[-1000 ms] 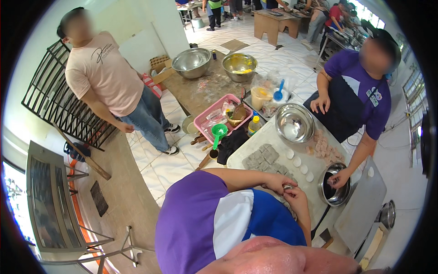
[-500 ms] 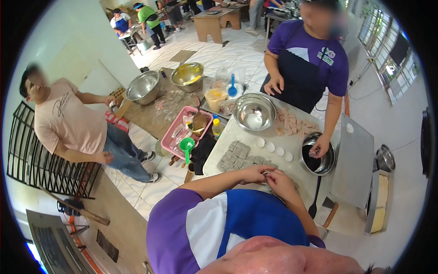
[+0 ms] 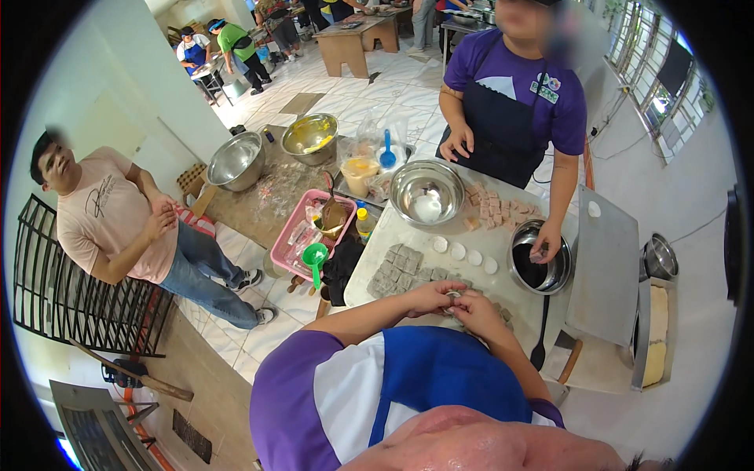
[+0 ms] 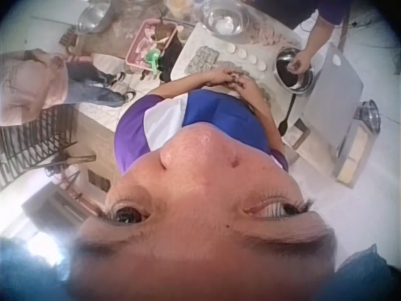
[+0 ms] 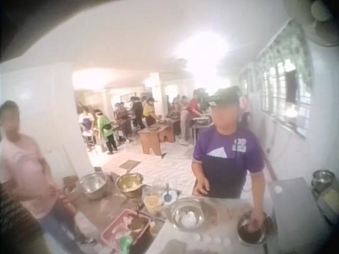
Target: The person places small gray food squares into white paper liners by hand while standing at a kitchen work table.
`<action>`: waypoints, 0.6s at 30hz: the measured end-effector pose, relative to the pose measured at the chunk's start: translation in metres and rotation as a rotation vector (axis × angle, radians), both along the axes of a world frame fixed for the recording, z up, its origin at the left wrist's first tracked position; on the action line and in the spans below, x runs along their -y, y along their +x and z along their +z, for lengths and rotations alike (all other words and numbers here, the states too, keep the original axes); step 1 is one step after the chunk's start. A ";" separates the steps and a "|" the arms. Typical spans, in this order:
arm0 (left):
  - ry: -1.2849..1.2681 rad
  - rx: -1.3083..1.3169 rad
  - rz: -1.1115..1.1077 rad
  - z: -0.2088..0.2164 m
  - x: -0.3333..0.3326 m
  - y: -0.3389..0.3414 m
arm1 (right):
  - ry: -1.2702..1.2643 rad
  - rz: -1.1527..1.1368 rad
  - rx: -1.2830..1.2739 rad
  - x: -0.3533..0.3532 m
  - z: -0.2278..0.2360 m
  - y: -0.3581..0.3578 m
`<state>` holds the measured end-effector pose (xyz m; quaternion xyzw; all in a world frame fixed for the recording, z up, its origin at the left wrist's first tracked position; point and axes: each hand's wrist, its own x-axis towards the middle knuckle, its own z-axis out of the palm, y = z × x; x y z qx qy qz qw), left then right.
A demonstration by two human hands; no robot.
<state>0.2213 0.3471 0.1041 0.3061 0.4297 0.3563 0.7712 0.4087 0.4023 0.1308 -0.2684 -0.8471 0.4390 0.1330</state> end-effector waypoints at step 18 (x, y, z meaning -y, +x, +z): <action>0.098 -0.143 -0.102 -0.006 0.000 0.004 | -0.017 -0.179 0.107 0.003 -0.008 -0.002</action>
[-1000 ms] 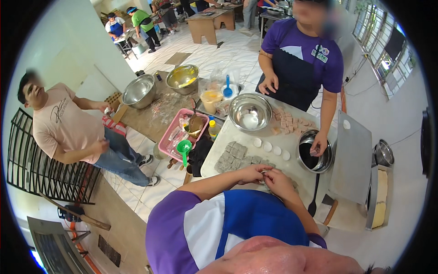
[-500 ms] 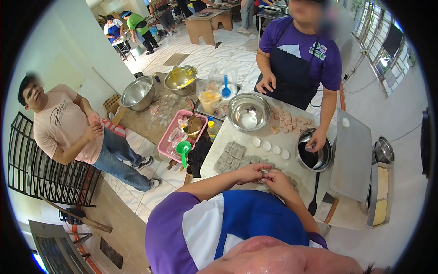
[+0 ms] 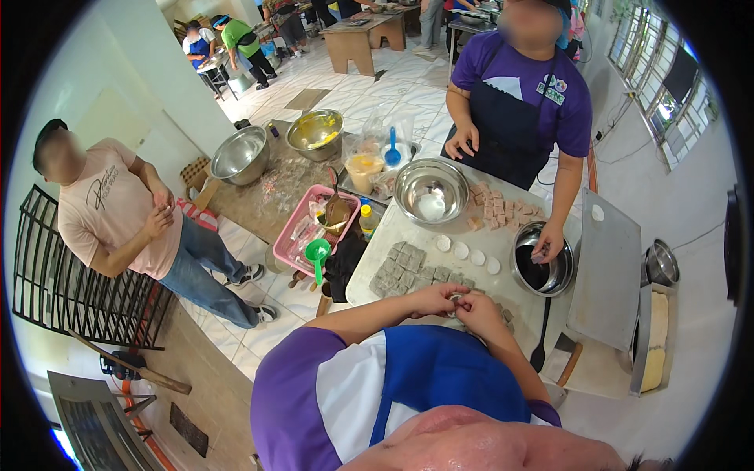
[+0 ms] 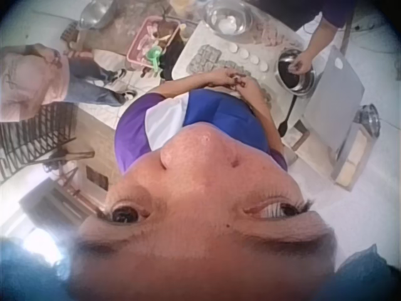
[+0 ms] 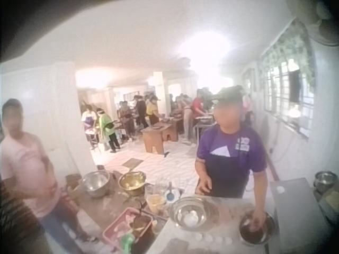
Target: The person places small gray food squares into white paper liners by hand while standing at a kitchen work table.
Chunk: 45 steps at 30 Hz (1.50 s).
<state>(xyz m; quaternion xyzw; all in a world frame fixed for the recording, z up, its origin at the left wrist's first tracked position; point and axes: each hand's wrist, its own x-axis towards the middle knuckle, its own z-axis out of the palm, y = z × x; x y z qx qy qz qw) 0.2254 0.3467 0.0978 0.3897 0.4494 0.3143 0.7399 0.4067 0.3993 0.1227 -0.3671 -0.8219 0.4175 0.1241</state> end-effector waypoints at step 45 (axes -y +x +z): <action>-0.081 0.041 0.118 0.017 0.005 0.005 | -0.154 -0.025 -0.153 0.001 -0.013 0.001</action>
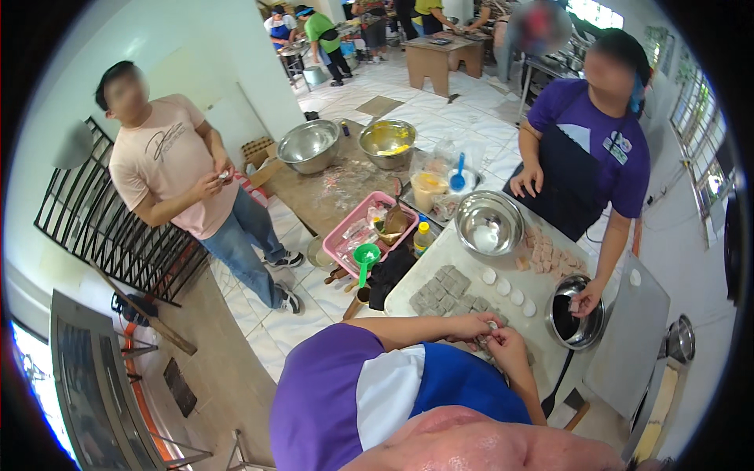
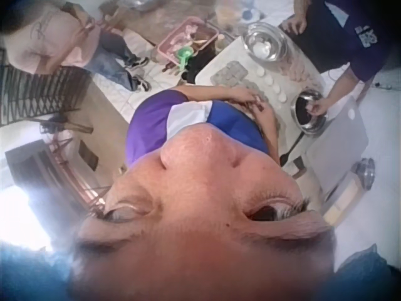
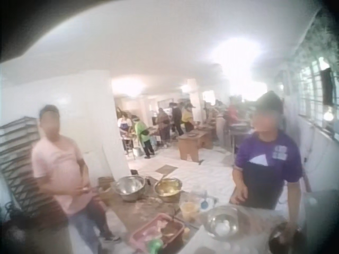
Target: The person places small gray food squares into white paper liners by hand while standing at a kitchen work table.
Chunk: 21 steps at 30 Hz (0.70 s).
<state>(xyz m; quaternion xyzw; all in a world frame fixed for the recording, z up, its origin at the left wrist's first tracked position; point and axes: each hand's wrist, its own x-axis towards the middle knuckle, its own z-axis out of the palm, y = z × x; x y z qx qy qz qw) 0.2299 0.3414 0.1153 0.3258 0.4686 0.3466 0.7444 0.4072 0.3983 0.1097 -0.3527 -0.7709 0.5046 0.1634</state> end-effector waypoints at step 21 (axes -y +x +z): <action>0.059 0.061 -0.065 -0.018 0.002 0.008 | -0.221 -0.049 -0.016 -0.005 -0.020 0.000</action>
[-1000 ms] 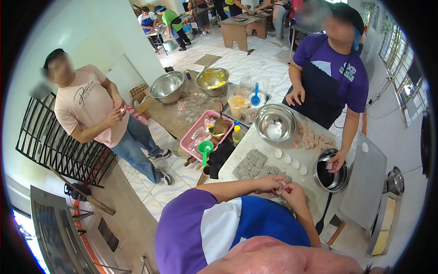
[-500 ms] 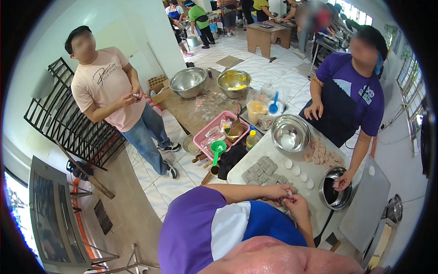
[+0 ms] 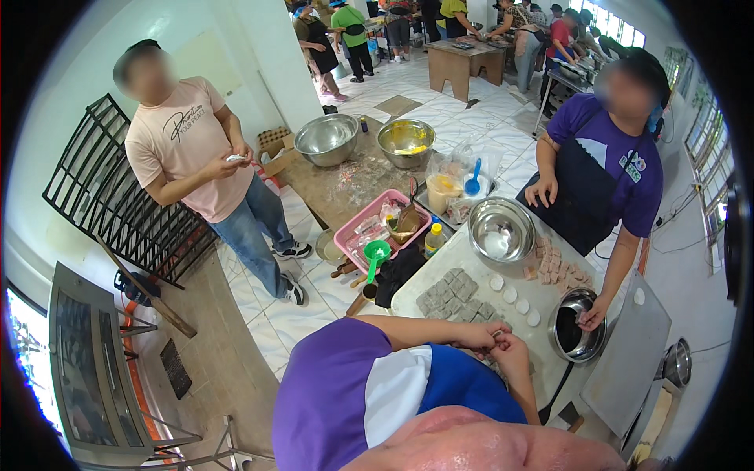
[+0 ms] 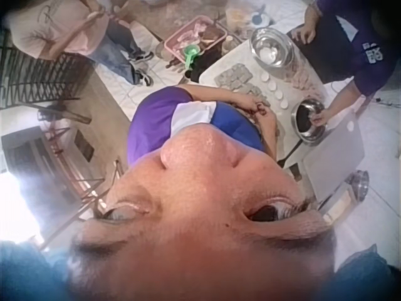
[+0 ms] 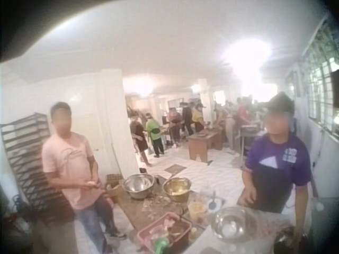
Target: The person places small gray food squares into white paper liners by hand while standing at a kitchen work table.
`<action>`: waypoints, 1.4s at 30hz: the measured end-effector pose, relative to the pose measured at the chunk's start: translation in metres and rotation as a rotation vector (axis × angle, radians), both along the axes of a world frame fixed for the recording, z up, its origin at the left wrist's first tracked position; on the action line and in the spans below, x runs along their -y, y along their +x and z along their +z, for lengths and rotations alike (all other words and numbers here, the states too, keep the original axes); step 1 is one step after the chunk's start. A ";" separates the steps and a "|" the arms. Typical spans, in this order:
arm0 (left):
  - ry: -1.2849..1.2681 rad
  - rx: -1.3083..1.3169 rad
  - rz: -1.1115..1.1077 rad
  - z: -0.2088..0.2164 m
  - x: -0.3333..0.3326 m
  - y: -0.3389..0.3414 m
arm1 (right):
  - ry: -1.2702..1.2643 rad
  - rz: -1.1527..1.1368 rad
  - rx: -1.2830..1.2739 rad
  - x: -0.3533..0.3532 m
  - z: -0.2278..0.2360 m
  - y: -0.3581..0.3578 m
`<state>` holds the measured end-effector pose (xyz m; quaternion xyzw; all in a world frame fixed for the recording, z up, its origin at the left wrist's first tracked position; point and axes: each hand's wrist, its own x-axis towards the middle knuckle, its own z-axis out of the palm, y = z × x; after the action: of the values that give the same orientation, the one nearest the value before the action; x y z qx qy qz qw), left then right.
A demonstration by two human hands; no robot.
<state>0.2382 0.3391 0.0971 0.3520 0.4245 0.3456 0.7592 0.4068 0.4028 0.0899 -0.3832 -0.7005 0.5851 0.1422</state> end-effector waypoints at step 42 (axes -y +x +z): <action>-0.246 0.230 0.230 -0.018 -0.001 -0.028 | 0.694 -0.106 -0.161 0.007 0.047 -0.003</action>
<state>0.2099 0.3399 0.0791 0.1640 0.4113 0.4135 0.7956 0.4034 0.3961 0.1367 -0.3006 -0.8231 0.3325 0.3487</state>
